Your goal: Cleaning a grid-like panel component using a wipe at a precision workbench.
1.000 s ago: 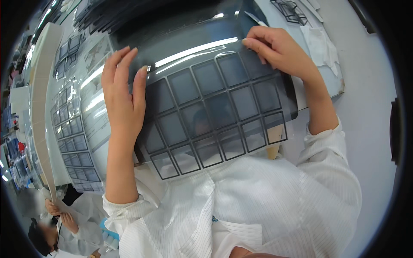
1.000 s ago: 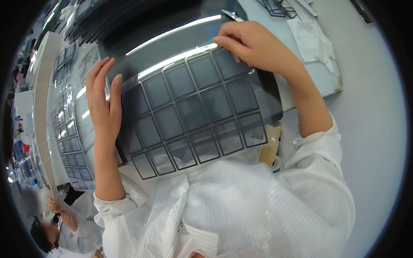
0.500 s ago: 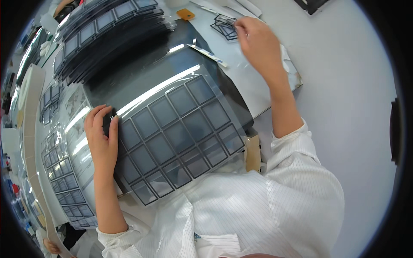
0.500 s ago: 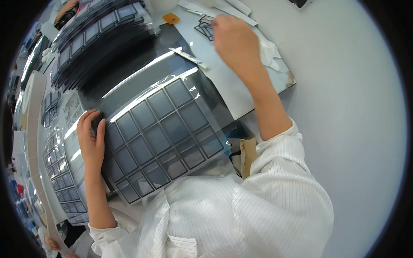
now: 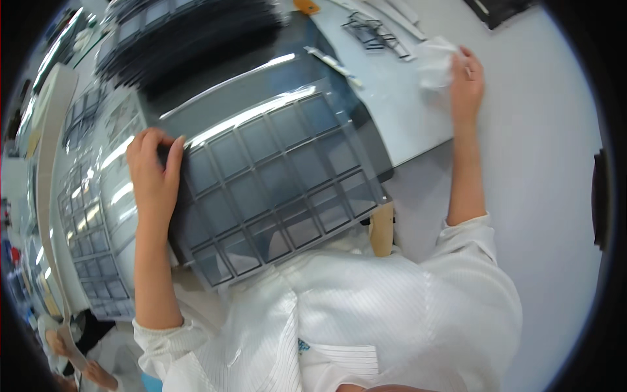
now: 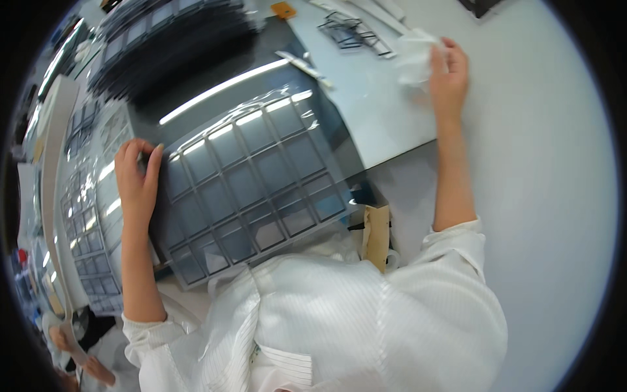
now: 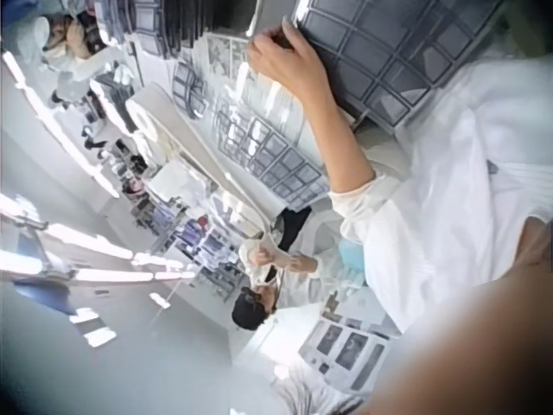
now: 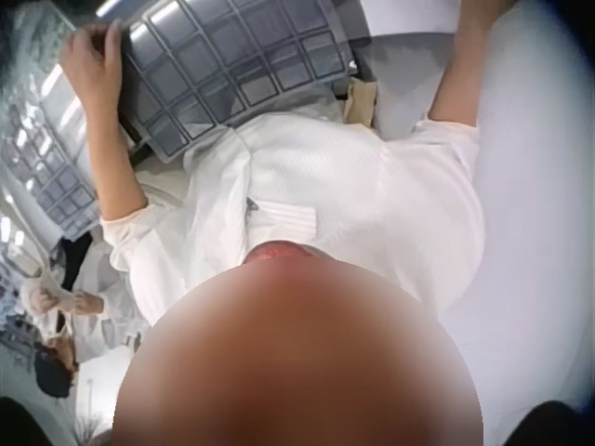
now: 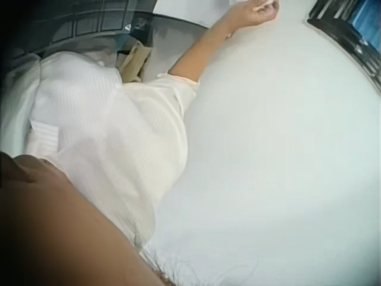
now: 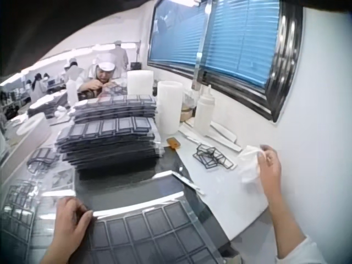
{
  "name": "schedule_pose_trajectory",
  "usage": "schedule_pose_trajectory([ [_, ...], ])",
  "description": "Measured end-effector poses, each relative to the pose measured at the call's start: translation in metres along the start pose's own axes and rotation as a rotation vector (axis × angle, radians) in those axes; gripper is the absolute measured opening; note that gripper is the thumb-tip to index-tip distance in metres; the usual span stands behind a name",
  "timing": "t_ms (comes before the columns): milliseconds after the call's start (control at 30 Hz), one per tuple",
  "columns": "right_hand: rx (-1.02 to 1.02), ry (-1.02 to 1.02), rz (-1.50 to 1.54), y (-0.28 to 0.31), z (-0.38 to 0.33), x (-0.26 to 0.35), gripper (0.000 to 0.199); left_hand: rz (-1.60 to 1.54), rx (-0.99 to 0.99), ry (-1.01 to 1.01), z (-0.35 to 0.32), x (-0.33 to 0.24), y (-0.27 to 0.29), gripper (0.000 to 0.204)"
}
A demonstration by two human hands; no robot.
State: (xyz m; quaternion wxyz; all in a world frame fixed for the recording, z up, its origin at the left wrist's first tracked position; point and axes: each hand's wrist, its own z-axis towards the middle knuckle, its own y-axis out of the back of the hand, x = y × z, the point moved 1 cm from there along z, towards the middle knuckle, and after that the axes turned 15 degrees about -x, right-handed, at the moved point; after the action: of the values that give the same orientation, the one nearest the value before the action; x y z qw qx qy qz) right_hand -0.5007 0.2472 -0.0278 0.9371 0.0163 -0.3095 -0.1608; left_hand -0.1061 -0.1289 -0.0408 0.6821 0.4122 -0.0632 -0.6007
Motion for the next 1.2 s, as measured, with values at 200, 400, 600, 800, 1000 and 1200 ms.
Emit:
schedule_pose_trajectory([
  [200,0.361,-0.315,0.275,-0.031,0.003,0.087,0.017,-0.015,-0.041,0.003,-0.002,0.001,-0.002,0.023],
  [400,0.905,0.608,0.364,-0.085,-0.069,0.208,0.023,-0.072,0.016,0.028,-0.002,0.002,0.007,0.024],
  [600,0.991,0.901,0.556,-0.106,-0.119,0.23,0.031,-0.097,0.007,0.001,-0.001,0.004,0.004,0.023],
  [800,0.938,1.139,0.553,-0.111,-0.122,0.219,0.036,-0.079,-0.003,-0.026,-0.002,0.005,0.001,0.022],
  [1000,0.757,1.31,-0.197,-0.144,-0.086,0.197,0.033,-0.077,0.018,0.014,-0.002,0.003,0.004,0.021],
  [1200,0.913,1.165,0.485,-0.119,-0.101,0.228,0.037,-0.07,0.008,-0.013,-0.002,0.005,0.003,0.021],
])
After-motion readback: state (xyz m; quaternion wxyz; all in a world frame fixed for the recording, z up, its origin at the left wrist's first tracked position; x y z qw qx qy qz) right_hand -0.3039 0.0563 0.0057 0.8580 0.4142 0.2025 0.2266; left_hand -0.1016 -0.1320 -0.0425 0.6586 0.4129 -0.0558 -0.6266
